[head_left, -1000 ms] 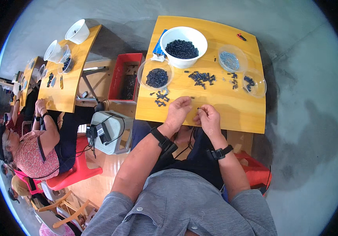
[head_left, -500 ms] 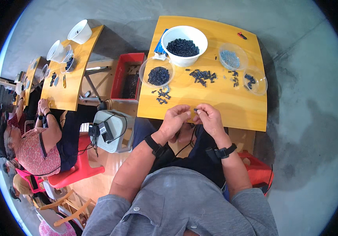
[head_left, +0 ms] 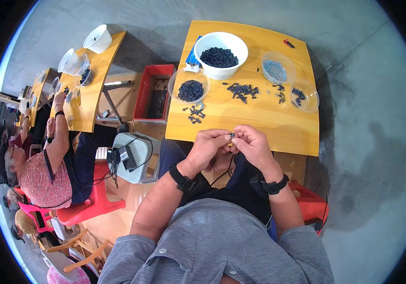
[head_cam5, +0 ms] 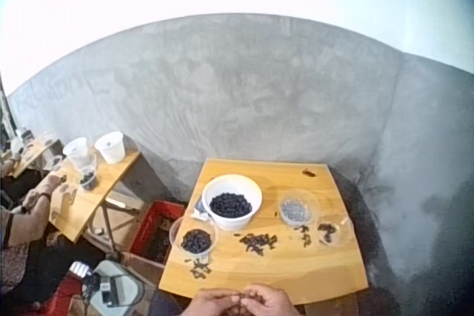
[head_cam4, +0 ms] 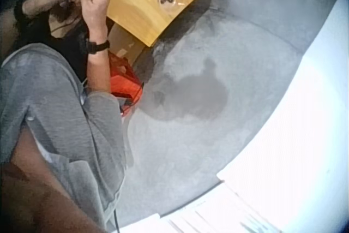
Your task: Assembling small plastic components at a manufacturing workstation.
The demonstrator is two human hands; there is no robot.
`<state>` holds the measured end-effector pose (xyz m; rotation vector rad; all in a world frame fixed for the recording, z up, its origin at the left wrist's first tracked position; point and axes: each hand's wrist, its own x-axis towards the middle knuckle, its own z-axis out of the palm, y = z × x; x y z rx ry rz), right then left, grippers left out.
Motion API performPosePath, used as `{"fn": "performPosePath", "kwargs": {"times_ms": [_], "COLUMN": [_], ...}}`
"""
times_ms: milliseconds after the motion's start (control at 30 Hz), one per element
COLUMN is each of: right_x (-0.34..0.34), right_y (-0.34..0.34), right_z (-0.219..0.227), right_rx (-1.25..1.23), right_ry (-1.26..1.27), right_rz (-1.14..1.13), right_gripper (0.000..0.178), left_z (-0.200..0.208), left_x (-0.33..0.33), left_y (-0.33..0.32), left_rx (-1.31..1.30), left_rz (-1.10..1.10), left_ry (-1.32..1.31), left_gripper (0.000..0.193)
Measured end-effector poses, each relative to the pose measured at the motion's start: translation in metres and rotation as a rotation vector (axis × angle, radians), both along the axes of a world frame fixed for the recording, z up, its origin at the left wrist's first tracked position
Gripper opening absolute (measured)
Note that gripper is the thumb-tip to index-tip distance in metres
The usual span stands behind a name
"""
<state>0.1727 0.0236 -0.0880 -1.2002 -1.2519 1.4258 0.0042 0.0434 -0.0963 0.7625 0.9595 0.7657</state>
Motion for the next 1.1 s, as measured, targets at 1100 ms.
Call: {"fn": "performPosePath", "kwargs": {"times_ms": [1100], "right_x": [0.002], "right_y": [-0.002], "right_z": [0.009], "right_rx": [0.071], "right_ry": [-0.136], "right_rz": [0.176], "right_gripper": [0.01], "left_z": [0.009], "left_x": [-0.042], "left_y": [-0.03], "left_rx": [-0.16], "left_rz": [-0.217], "left_ry": [-0.19], "left_gripper": [0.009]}}
